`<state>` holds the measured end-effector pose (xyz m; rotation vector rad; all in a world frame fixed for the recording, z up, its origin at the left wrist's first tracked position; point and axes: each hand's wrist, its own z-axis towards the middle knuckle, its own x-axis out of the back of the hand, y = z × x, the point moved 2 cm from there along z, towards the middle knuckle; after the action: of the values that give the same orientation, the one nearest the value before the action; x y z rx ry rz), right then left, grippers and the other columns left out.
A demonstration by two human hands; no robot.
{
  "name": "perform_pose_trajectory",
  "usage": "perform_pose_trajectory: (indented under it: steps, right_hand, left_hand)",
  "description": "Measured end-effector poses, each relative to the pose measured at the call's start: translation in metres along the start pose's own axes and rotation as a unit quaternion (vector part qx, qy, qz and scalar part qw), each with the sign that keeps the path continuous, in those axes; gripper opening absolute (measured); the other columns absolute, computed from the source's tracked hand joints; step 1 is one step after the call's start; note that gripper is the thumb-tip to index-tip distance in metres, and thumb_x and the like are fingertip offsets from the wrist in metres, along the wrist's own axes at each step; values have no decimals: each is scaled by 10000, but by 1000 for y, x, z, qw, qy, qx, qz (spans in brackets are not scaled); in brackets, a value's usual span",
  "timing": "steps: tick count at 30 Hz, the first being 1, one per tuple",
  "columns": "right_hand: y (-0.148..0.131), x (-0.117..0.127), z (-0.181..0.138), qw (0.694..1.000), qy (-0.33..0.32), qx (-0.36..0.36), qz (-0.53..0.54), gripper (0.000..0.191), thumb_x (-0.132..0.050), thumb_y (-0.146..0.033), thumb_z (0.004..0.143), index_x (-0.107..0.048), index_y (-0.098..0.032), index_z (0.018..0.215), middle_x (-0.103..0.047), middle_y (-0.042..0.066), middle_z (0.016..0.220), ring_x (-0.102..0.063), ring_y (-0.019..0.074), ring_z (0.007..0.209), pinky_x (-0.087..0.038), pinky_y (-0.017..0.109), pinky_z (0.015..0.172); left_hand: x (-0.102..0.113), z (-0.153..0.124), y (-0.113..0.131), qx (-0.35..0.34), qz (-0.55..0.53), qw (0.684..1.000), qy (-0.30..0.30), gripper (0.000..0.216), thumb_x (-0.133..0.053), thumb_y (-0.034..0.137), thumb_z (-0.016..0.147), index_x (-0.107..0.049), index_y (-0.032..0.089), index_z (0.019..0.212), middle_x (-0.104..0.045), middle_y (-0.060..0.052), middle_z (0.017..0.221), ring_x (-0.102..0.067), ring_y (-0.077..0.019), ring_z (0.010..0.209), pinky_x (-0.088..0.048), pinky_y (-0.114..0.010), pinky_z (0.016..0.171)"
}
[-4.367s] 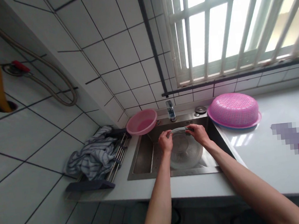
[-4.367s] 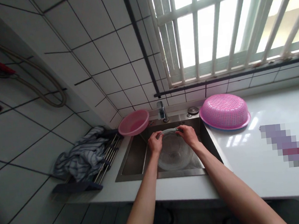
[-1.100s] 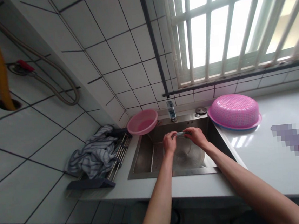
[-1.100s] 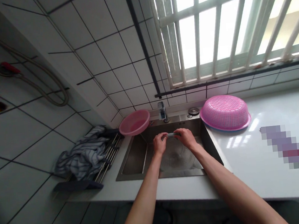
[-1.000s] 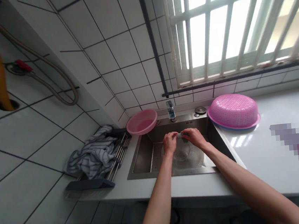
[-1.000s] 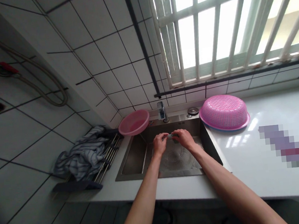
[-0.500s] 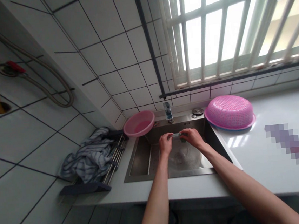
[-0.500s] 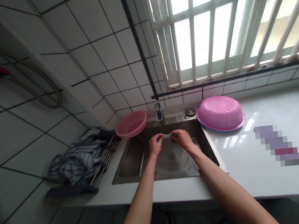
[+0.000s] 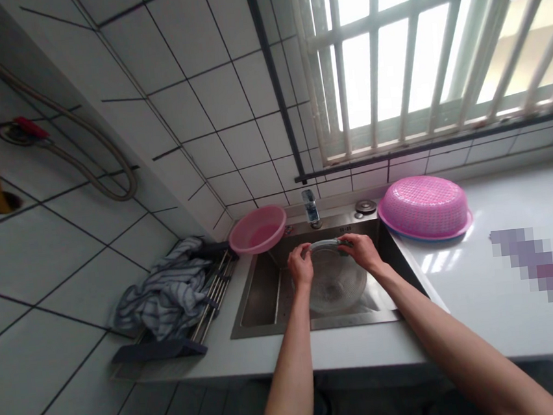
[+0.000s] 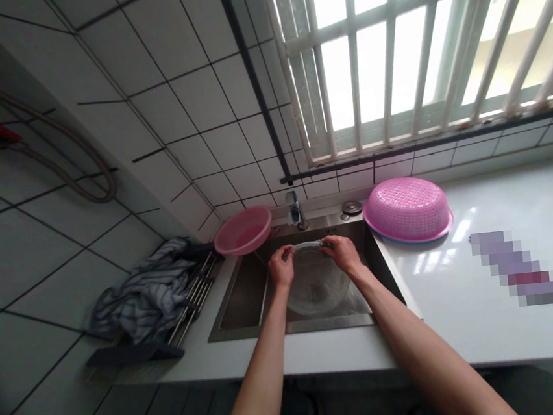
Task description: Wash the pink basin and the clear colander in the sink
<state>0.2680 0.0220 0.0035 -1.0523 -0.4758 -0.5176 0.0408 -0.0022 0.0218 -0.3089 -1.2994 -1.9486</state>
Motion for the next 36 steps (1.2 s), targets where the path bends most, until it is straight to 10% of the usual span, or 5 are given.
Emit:
perform_pose_trajectory:
  steps: [9, 16, 26, 36]
  right_hand:
    - [-15, -12, -2, 994, -39, 52, -90, 238, -776, -283, 923, -787, -289, 1161, -801, 53, 1103, -741, 242, 1043, -560, 317, 897]
    - [0, 4, 2, 999, 17, -1, -50, 190, -757, -298, 937, -799, -304, 1122, -814, 31, 1090, -761, 242, 978, -566, 321, 879]
    - [-20, -8, -3, 990, -47, 55, -120, 236, -763, -287, 939, -781, -309, 1174, -797, 44, 1124, -739, 238, 1042, -564, 305, 863]
    - [6, 9, 1, 997, 66, -1, -43, 221, -695, -276, 965, -764, -274, 1175, -804, 35, 1134, -764, 234, 991, -566, 321, 870]
  left_hand:
    - [-11, -9, 15, -73, 30, 994, -77, 212, -678, 103, 936, -780, 248, 1053, -789, -46, 1056, -689, -205, 1029, -516, -343, 971]
    - [3, 1, -3, 21, -20, 999, 16, 216, -677, 108, 926, -772, 246, 1062, -799, -51, 1084, -730, -210, 1026, -548, -338, 958]
    - [-17, -10, 12, -71, 17, 994, -78, 211, -670, 85, 921, -764, 241, 1028, -781, -42, 1039, -699, -202, 1035, -515, -344, 990]
    - [2, 2, -17, 96, -13, 994, 46, 209, -684, 123, 906, -719, 229, 1083, -790, -64, 1100, -739, -238, 1058, -538, -332, 956]
